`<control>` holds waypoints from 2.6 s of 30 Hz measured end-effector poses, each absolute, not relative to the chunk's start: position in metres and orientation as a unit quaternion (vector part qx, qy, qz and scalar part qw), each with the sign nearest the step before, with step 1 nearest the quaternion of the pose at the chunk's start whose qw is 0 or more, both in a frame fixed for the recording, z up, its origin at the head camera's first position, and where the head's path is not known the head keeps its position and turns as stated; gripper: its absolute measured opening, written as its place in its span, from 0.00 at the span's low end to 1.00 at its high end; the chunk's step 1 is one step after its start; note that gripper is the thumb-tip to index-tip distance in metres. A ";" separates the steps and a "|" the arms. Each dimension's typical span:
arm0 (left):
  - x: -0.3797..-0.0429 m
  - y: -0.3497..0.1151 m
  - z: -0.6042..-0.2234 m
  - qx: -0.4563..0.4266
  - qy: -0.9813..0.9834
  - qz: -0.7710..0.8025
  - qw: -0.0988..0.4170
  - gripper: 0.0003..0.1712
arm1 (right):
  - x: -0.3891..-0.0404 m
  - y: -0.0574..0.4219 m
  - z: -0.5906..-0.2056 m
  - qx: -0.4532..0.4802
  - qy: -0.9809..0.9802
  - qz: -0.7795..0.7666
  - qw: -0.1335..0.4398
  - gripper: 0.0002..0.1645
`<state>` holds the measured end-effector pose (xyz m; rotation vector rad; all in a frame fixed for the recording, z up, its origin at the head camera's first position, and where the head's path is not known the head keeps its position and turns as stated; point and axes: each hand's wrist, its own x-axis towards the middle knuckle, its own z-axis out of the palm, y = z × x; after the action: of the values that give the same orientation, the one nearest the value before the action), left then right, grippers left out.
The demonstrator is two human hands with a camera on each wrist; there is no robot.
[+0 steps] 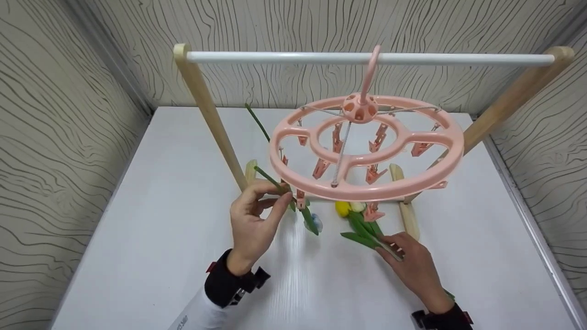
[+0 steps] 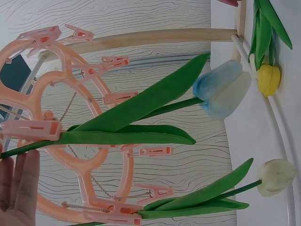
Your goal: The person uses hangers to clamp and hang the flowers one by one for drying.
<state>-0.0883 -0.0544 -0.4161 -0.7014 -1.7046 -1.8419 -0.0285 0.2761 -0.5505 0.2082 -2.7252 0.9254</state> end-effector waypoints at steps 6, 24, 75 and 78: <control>-0.086 -0.056 -0.419 -0.254 -0.636 -0.680 0.262 0.15 | -0.025 0.286 -0.554 0.024 -0.945 0.313 0.085 0.16; -0.067 -0.056 -0.446 -0.212 -0.645 -0.694 0.240 0.15 | -0.033 0.307 -0.553 -0.006 -0.967 0.253 -0.025 0.12; -0.036 -0.041 -0.466 -0.252 -0.693 -0.667 0.099 0.10 | -0.022 0.311 -0.479 0.189 -0.965 0.099 0.153 0.15; -0.038 -0.039 -0.477 -0.256 -0.700 -0.661 0.090 0.10 | -0.020 0.309 -0.471 0.206 -0.964 0.081 0.150 0.16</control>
<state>-0.0379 -0.0387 -0.4770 -0.7613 -2.0795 -1.9648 -0.0202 0.3089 -0.4713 0.5911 -2.7680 0.2334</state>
